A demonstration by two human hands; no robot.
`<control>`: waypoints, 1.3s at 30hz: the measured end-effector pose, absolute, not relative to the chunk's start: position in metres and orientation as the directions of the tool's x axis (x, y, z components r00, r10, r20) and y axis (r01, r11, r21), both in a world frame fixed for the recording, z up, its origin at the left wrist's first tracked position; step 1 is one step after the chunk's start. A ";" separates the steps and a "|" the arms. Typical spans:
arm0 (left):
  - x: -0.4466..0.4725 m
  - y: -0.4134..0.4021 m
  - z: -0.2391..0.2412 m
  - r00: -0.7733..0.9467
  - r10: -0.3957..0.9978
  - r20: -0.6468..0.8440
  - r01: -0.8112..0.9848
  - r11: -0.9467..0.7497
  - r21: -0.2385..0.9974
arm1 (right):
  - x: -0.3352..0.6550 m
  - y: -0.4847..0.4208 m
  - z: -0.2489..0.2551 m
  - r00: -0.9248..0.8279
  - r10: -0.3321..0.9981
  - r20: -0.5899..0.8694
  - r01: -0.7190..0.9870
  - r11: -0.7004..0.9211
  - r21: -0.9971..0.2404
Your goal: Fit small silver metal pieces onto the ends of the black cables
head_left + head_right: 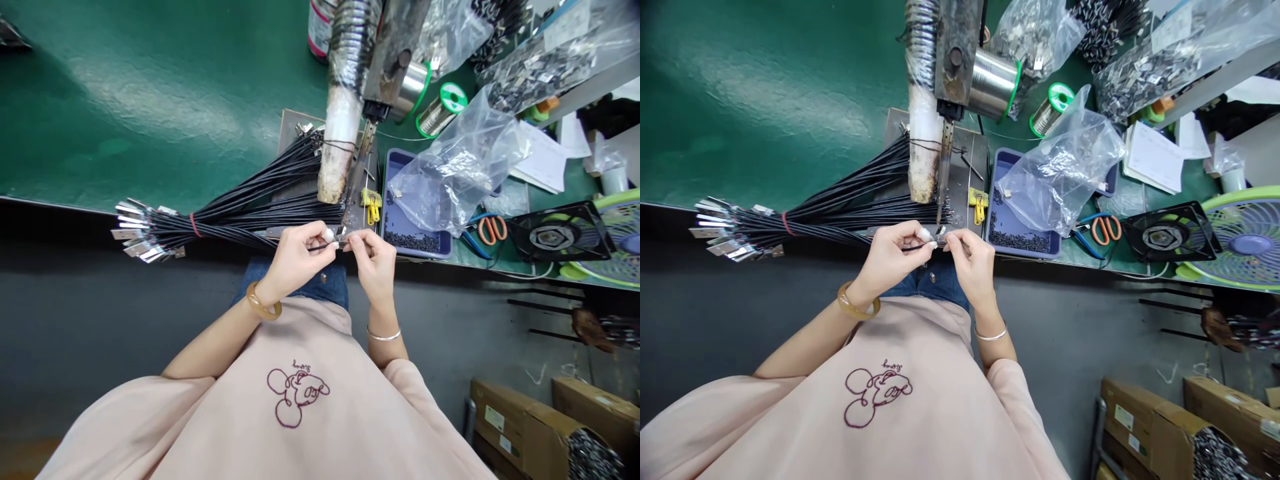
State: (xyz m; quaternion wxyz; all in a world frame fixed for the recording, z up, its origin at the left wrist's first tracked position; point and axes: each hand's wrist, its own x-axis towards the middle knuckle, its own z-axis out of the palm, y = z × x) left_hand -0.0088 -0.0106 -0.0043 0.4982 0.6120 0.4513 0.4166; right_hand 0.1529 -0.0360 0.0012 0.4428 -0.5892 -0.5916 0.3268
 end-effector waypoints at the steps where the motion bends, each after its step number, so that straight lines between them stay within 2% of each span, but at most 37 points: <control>1: -0.009 -0.011 -0.004 0.246 0.967 0.059 0.135 -0.095 0.986 | 0.153 -0.036 0.002 0.081 0.987 0.141 0.408 0.097 -0.908; 10: -0.014 -0.011 -0.002 0.299 0.953 0.051 0.062 -0.072 0.995 | 0.148 -0.037 0.007 0.090 0.987 0.133 0.507 0.069 -0.859; 12: -0.018 -0.010 0.001 0.319 0.945 0.076 0.051 -0.098 0.994 | 0.151 -0.034 0.007 0.102 0.992 0.073 0.417 0.024 -0.909; 16: -0.024 -0.007 0.005 0.369 0.922 0.116 0.015 -0.130 0.991 | 0.158 -0.031 0.006 0.014 0.999 -0.032 0.199 -0.034 -0.979; 18: -0.025 -0.006 0.004 0.379 0.921 0.092 -0.038 -0.084 0.996 | 0.159 -0.033 0.006 0.031 1.000 -0.005 0.220 -0.011 -0.976; 23: -0.021 -0.005 0.002 0.339 0.938 0.070 -0.110 -0.034 0.993 | 0.158 -0.044 0.008 0.122 0.955 0.270 0.569 0.156 -0.807; 25: -0.018 -0.005 0.002 0.309 0.948 0.075 -0.107 -0.044 0.993 | 0.158 -0.048 0.010 0.174 0.914 0.367 0.569 0.211 -0.795; 27: -0.014 -0.005 0.003 0.273 0.960 0.059 -0.102 -0.032 0.994 | 0.157 -0.050 0.012 0.256 0.871 0.419 0.498 0.252 -0.830; 30: -0.009 -0.004 0.004 0.225 0.974 0.018 -0.091 0.003 0.996 | 0.156 -0.051 0.015 0.298 0.844 0.446 0.453 0.286 -0.844; 34: -0.004 -0.003 0.003 0.195 0.981 0.012 -0.074 0.003 0.997 | 0.153 -0.048 0.015 0.176 0.874 0.453 0.530 0.304 -0.792; 39: -0.001 -0.002 0.003 0.157 0.987 0.017 -0.039 -0.011 0.999 | 0.149 -0.039 0.011 0.086 0.935 0.344 0.442 0.274 -0.854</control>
